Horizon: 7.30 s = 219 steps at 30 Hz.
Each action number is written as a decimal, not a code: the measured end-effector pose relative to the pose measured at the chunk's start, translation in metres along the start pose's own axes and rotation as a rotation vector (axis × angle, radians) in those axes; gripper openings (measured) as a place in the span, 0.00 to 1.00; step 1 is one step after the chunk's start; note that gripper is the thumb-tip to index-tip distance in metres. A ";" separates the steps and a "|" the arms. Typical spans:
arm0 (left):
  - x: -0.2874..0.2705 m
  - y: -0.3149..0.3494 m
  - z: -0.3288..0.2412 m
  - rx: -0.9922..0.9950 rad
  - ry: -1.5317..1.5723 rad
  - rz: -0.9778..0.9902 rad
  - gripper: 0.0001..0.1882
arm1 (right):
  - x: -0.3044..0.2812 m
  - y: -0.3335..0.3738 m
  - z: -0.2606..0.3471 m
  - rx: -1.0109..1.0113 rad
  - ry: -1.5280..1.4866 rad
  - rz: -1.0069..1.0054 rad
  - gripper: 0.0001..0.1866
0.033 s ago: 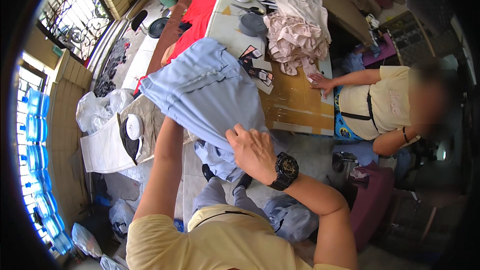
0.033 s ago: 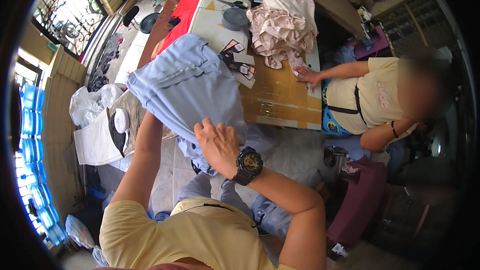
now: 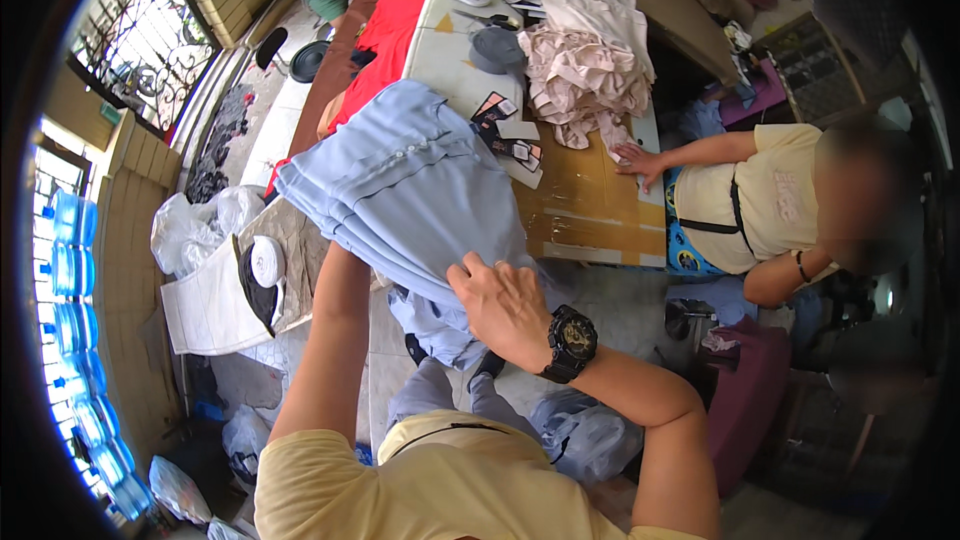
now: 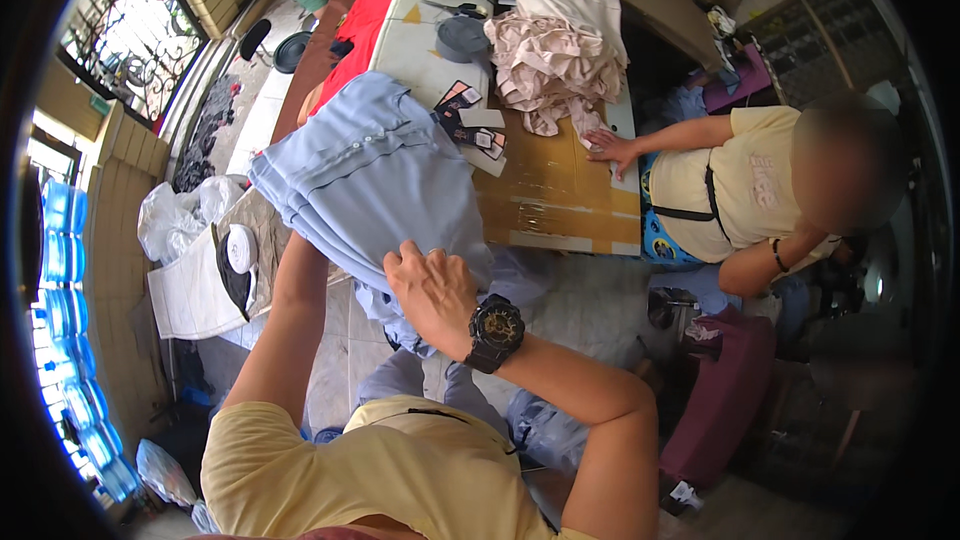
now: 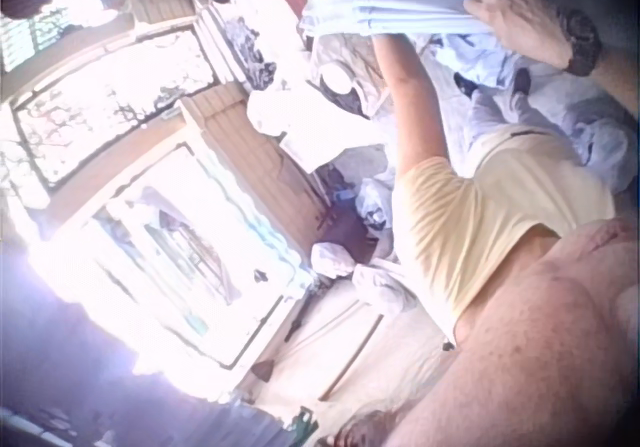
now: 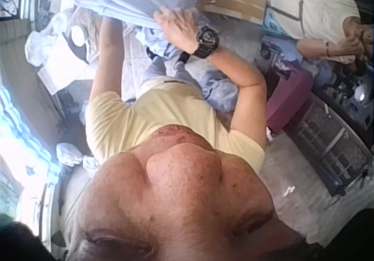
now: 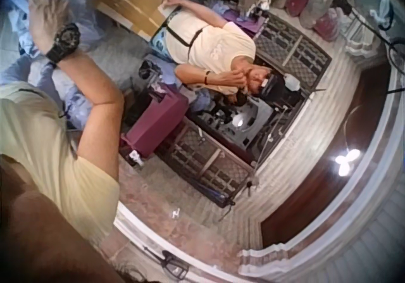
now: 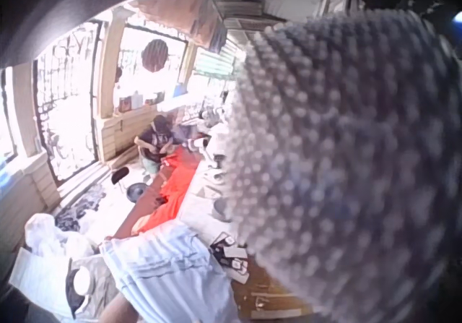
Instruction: The person irons several shirts on an ironing board, smoothing the fabric and folding the finished items onto a stack.
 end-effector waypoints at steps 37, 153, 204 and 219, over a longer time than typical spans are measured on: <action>0.432 0.301 -0.022 0.813 -0.289 -0.195 0.15 | -0.414 0.065 -0.305 -0.411 0.430 -0.810 0.10; 1.102 0.825 0.810 -1.122 -0.727 1.626 0.47 | -0.114 1.128 -0.837 1.218 -1.041 -1.065 0.37; 0.987 1.017 1.000 1.420 -1.228 2.105 0.18 | -0.105 1.400 -0.653 1.325 -0.455 -2.175 0.08; 1.178 0.968 0.870 1.544 -1.191 1.707 0.14 | -0.269 1.487 -0.499 1.820 0.582 -1.446 0.14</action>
Point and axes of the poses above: each hand's wrist, its own y-axis away from the middle knuckle, its own x-axis out of the palm, z = x × y, the point moved 9 cm from there along -y, towards the middle knuckle, and after that the axes turned 13 degrees about -y, right-handed, at the moved point
